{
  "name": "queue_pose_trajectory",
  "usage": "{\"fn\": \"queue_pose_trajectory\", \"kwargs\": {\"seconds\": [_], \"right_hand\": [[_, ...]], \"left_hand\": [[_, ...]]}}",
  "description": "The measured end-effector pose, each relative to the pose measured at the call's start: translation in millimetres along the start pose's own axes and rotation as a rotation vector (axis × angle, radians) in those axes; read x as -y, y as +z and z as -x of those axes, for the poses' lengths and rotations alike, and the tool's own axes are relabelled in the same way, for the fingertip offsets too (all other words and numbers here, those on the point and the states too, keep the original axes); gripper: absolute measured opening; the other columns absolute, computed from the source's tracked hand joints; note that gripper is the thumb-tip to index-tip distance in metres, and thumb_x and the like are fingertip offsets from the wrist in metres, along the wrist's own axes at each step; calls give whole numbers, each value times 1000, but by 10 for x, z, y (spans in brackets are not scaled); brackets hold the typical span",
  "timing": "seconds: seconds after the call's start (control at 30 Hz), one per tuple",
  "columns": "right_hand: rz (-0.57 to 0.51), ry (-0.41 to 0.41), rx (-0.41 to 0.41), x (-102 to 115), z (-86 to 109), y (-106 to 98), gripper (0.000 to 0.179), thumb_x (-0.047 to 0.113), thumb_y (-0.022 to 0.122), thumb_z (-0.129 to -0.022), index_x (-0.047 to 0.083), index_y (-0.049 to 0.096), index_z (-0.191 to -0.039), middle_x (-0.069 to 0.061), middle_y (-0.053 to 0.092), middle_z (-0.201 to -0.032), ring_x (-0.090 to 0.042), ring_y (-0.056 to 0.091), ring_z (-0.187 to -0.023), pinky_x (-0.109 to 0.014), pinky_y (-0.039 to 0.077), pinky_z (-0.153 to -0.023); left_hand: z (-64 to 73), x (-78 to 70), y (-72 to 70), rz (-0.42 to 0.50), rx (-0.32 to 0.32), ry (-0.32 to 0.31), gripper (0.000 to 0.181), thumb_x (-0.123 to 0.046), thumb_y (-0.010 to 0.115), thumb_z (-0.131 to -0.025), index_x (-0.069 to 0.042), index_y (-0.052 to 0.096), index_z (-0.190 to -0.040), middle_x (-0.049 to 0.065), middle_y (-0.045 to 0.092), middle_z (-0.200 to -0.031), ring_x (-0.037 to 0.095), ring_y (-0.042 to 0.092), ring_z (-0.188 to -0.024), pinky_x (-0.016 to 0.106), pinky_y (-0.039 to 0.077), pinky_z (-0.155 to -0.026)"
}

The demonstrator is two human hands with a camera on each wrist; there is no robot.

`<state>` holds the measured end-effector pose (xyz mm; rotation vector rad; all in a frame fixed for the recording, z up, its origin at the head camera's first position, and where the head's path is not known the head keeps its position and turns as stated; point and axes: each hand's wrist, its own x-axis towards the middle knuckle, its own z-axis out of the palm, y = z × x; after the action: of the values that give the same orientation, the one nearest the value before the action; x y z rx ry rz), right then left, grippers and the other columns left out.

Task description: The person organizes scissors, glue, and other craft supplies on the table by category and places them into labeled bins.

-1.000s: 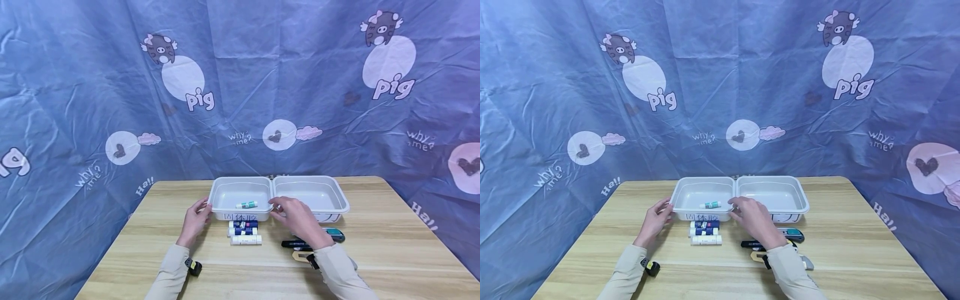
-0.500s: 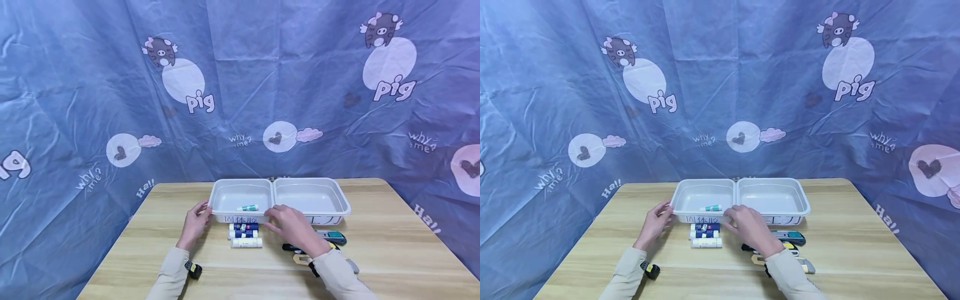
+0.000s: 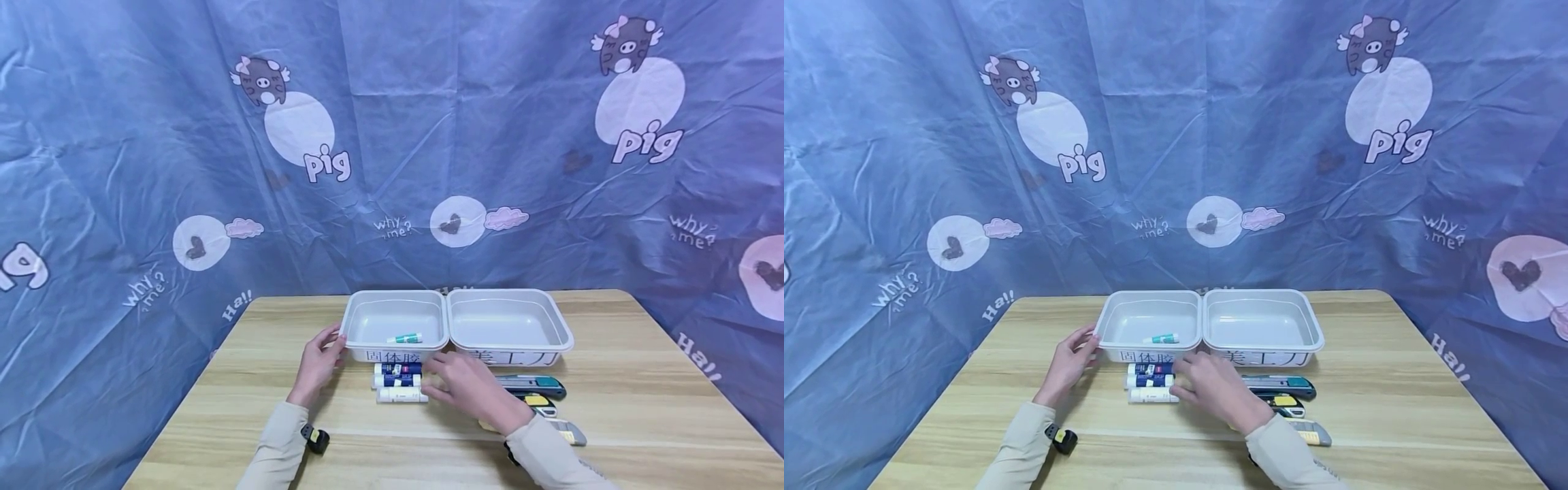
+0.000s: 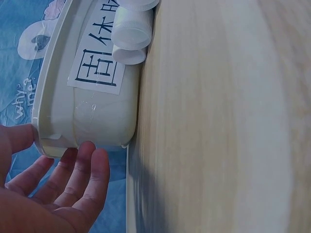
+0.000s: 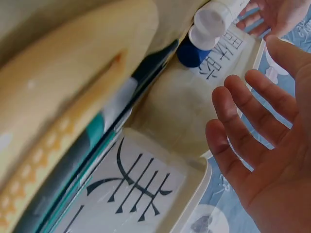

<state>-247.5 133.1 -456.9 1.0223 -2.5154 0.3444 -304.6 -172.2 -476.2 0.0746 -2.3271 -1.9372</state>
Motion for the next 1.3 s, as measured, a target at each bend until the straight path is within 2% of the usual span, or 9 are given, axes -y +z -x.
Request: {"fn": "queue_pose_trajectory", "kwargs": {"seconds": [0.17, 0.27, 0.5, 0.6, 0.83, 1.07, 1.3], "right_hand": [[-16, 20, 52, 38, 18, 23, 29, 40, 78, -89, 17, 76, -106, 5, 71, -98, -7, 63, -74, -22, 53, -61], [-30, 18, 76, 56, 15, 33, 28, 39, 79, -88, 17, 75, -104, 4, 72, -96, -6, 62, -73, -19, 51, -59], [-39, 16, 132, 105, 7, 38, 27, 38, 79, -88, 18, 75, -106, 4, 72, -98, -7, 63, -76, -21, 53, -65], [-48, 12, 145, 119, 3, 45, 23, 35, 79, -89, 18, 74, -105, 3, 72, -98, -7, 61, -74, -20, 51, -62], [-54, -6, 145, 126, 10, 70, 14, 27, 79, -89, 20, 75, -99, 5, 70, -92, -6, 58, -71, -20, 49, -60], [-43, -12, 153, 132, 11, 81, 14, 22, 82, -86, 20, 75, -98, 6, 69, -92, -9, 62, -74, -23, 51, -62], [-41, -16, 166, 145, -3, 84, 16, 18, 83, -85, 19, 75, -98, 5, 68, -91, -8, 61, -73, -22, 50, -60]], "left_hand": [[1, 6, -2, -3, 6, 2, 42, -14, 62, -103, 0, 56, -142, 25, 65, -127, 28, 71, -97, 42, 62, -81], [3, 6, -7, -6, 4, 6, 42, -14, 62, -103, 0, 56, -142, 26, 65, -127, 29, 71, -98, 43, 62, -81], [-17, 13, 0, 1, -9, 9, 41, -14, 62, -103, 0, 57, -142, 24, 67, -126, 28, 70, -95, 38, 62, -76], [-19, 16, 0, 0, -11, 11, 41, -13, 62, -103, 0, 57, -141, 23, 67, -125, 27, 70, -94, 37, 62, -76], [-5, 13, -1, 7, -4, 8, 41, -13, 63, -102, 0, 57, -142, 23, 67, -126, 27, 70, -94, 38, 62, -77], [-13, 37, 0, -1, -3, 26, 41, -14, 62, -103, 2, 57, -141, 25, 67, -125, 28, 70, -93, 38, 62, -75], [10, -3, -2, -7, -7, 5, 42, -16, 63, -103, -1, 58, -141, 23, 67, -126, 30, 70, -96, 41, 62, -78]]}}
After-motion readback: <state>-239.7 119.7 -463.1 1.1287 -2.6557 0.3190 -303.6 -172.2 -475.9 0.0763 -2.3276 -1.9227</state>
